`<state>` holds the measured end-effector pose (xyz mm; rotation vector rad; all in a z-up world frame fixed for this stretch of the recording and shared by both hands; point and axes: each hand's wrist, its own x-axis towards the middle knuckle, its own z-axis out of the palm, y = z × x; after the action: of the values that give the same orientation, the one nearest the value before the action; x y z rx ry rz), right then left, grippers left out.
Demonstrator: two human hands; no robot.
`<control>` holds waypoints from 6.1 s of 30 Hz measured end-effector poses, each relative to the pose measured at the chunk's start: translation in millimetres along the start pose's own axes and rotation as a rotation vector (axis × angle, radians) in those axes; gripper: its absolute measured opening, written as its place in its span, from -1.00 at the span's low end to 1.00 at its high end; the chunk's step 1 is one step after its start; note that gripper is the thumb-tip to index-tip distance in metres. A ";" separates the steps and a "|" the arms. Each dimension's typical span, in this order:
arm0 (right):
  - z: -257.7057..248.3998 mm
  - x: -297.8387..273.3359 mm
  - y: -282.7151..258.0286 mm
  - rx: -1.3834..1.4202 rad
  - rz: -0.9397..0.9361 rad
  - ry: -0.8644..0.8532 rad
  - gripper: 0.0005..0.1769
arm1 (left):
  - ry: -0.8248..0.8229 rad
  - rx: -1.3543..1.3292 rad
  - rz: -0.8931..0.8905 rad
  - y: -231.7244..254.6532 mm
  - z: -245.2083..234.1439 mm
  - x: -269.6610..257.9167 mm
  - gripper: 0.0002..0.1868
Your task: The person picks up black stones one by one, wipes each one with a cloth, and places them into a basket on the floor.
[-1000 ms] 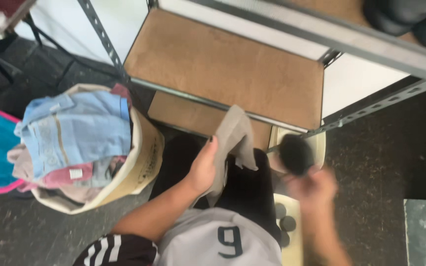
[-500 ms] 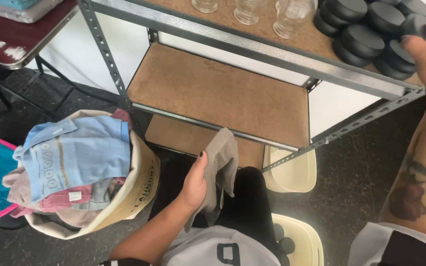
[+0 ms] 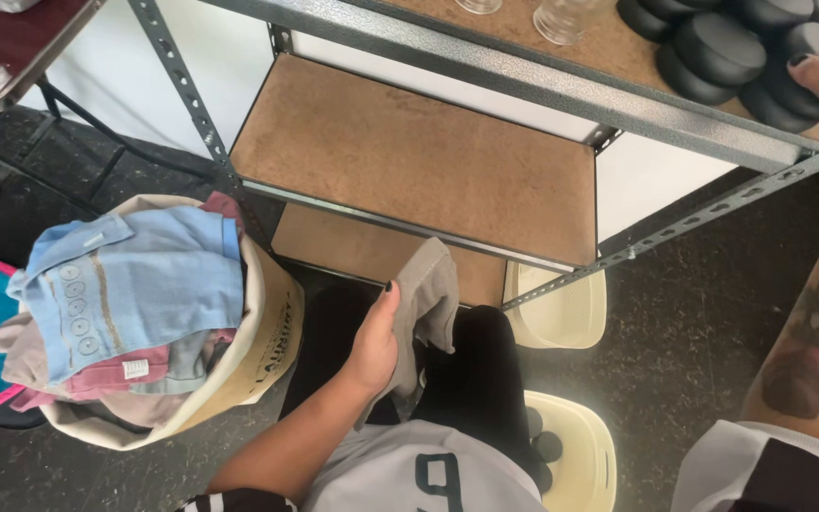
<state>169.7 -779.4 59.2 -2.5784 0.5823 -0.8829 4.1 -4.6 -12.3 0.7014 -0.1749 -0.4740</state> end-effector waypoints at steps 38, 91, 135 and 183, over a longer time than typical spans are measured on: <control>48.0 -903.7 -2.5 0.469 1.745 -0.243 -0.22 | 0.309 1.064 -0.370 -72.3 41.6 72.9 -0.15; 278.7 -852.1 47.6 0.844 1.686 0.321 0.09 | 0.539 0.643 -0.953 -455.8 87.8 130.1 -0.39; -40.8 -507.8 -419.8 1.229 0.274 -0.473 0.49 | -0.789 0.639 0.285 -44.4 34.5 34.6 -0.22; -30.8 -494.9 -340.3 1.165 0.316 -0.251 0.56 | -0.885 0.681 0.337 -62.5 83.5 34.7 -0.20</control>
<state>-116.8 -255.2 -10.0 -1.4475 0.2478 -0.5171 -13.7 -110.8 9.6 1.0592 -1.3134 -0.3679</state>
